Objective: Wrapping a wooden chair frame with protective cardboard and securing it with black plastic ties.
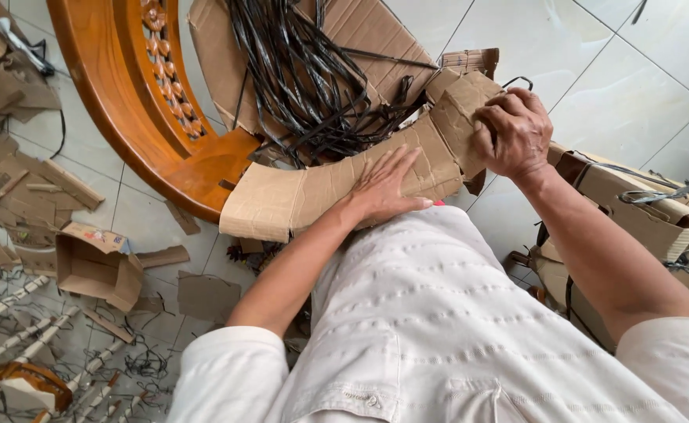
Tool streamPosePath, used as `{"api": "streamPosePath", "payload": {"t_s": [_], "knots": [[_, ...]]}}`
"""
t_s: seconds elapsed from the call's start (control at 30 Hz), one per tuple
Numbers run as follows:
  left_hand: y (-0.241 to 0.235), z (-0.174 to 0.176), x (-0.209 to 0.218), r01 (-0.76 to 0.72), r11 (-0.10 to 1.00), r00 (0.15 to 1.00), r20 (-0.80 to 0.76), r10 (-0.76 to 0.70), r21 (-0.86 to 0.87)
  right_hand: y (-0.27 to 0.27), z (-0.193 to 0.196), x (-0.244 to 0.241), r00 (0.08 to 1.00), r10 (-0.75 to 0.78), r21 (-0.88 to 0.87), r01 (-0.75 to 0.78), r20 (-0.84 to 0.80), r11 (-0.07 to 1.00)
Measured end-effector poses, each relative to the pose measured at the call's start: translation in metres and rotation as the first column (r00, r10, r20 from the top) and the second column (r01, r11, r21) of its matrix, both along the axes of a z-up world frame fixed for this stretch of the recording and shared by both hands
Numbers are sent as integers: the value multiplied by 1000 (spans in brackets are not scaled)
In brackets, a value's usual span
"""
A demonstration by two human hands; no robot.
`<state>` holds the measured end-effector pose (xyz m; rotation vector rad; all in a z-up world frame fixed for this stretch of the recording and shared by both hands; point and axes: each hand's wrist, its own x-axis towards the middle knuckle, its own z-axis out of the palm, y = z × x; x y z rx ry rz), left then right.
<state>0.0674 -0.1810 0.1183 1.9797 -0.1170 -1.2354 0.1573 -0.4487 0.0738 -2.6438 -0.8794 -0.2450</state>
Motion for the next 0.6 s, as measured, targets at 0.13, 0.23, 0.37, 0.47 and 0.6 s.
{"api": "streamPosePath", "payload": {"t_s": [0.13,0.23,0.37,0.47,0.6], "knots": [[-33,-32,-2,-18,1000,999,27,18,14,-3,-6,0,1000,-8,3,8,-30,1000],[-29,-37,-16,-10,988,1000,27,6,156,-6,-11,2,999,-34,-55,31,-42,998],[-16,-53,-52,13,975,979,195,-58,223,-2,-6,3,1000,1,-1,-1,-26,1000],[-30,-81,-78,-83,948,826,553,-106,306,-1,-6,5,1000,-3,5,3,-12,1000],[-44,-117,-97,-270,907,462,870,-172,323,-2,-11,6,1000,3,36,-3,5,999]]}}
